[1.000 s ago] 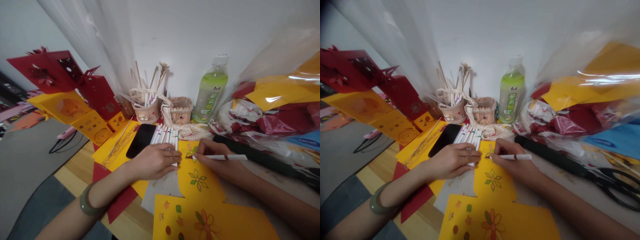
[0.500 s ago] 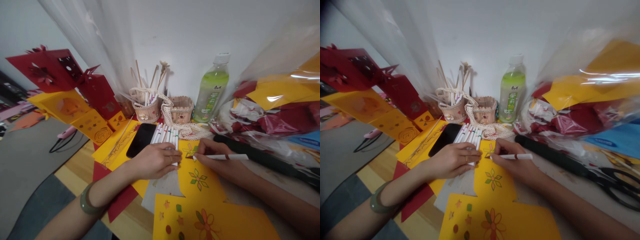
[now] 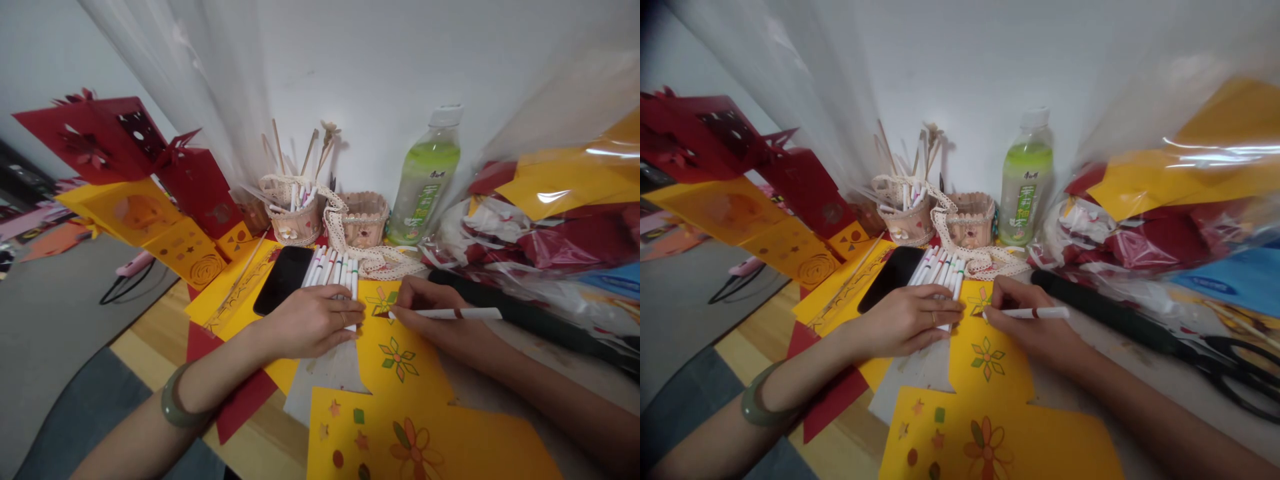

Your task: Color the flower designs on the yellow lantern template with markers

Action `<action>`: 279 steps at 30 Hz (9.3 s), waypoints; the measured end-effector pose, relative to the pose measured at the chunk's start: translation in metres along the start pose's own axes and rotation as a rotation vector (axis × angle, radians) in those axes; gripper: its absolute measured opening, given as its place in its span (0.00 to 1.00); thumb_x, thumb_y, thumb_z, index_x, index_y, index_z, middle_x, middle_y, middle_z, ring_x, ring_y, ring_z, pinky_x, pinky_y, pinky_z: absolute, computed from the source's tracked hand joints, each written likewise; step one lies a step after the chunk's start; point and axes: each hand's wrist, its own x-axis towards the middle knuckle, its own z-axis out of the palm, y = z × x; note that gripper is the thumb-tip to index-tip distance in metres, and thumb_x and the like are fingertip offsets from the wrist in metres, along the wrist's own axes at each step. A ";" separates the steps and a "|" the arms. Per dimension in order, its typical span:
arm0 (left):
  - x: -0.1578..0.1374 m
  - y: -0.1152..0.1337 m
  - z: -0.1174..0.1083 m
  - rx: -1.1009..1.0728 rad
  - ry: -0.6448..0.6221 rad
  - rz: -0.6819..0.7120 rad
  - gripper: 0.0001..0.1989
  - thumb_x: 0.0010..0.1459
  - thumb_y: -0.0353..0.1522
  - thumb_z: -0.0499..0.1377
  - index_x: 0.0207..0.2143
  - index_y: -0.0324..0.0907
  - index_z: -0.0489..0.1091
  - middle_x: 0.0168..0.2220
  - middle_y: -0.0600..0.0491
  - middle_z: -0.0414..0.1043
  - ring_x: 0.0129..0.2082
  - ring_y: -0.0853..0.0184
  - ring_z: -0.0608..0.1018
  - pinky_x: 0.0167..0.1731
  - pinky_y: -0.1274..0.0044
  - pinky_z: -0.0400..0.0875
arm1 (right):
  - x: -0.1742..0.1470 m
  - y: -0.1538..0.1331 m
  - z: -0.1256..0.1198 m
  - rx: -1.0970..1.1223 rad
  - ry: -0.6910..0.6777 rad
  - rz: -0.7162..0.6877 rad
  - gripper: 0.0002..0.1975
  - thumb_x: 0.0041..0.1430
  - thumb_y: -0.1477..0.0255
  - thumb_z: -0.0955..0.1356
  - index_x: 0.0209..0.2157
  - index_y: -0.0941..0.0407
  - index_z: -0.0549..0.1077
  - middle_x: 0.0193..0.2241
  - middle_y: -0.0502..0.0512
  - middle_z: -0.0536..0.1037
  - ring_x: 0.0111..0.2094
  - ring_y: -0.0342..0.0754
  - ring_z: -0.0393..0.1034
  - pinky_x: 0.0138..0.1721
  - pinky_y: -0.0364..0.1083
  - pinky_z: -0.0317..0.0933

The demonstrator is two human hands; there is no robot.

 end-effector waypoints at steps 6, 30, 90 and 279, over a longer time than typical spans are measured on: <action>0.000 -0.001 0.000 0.006 -0.001 -0.002 0.16 0.64 0.35 0.47 0.45 0.35 0.68 0.49 0.53 0.69 0.49 0.64 0.68 0.52 0.73 0.62 | 0.000 -0.003 -0.002 -0.040 0.048 -0.005 0.11 0.52 0.73 0.63 0.19 0.55 0.56 0.18 0.44 0.58 0.20 0.40 0.49 0.19 0.41 0.44; 0.001 -0.001 0.000 0.011 -0.005 -0.002 0.16 0.64 0.35 0.47 0.46 0.35 0.67 0.49 0.53 0.69 0.49 0.64 0.68 0.52 0.73 0.61 | 0.001 -0.003 -0.001 -0.063 0.049 0.021 0.11 0.51 0.72 0.63 0.19 0.54 0.56 0.17 0.44 0.58 0.19 0.40 0.49 0.18 0.41 0.43; 0.001 -0.001 0.000 0.010 -0.005 0.004 0.16 0.64 0.35 0.46 0.46 0.35 0.67 0.49 0.52 0.69 0.48 0.65 0.68 0.52 0.73 0.62 | 0.002 -0.005 -0.002 -0.159 0.153 -0.002 0.11 0.52 0.74 0.63 0.19 0.54 0.56 0.18 0.45 0.58 0.20 0.40 0.51 0.19 0.42 0.46; 0.000 -0.001 0.000 0.003 -0.003 -0.008 0.16 0.64 0.35 0.45 0.45 0.36 0.67 0.48 0.52 0.70 0.48 0.65 0.69 0.51 0.72 0.62 | 0.001 -0.009 0.000 -0.155 0.096 0.019 0.12 0.52 0.71 0.63 0.19 0.54 0.57 0.16 0.44 0.58 0.19 0.40 0.51 0.18 0.41 0.44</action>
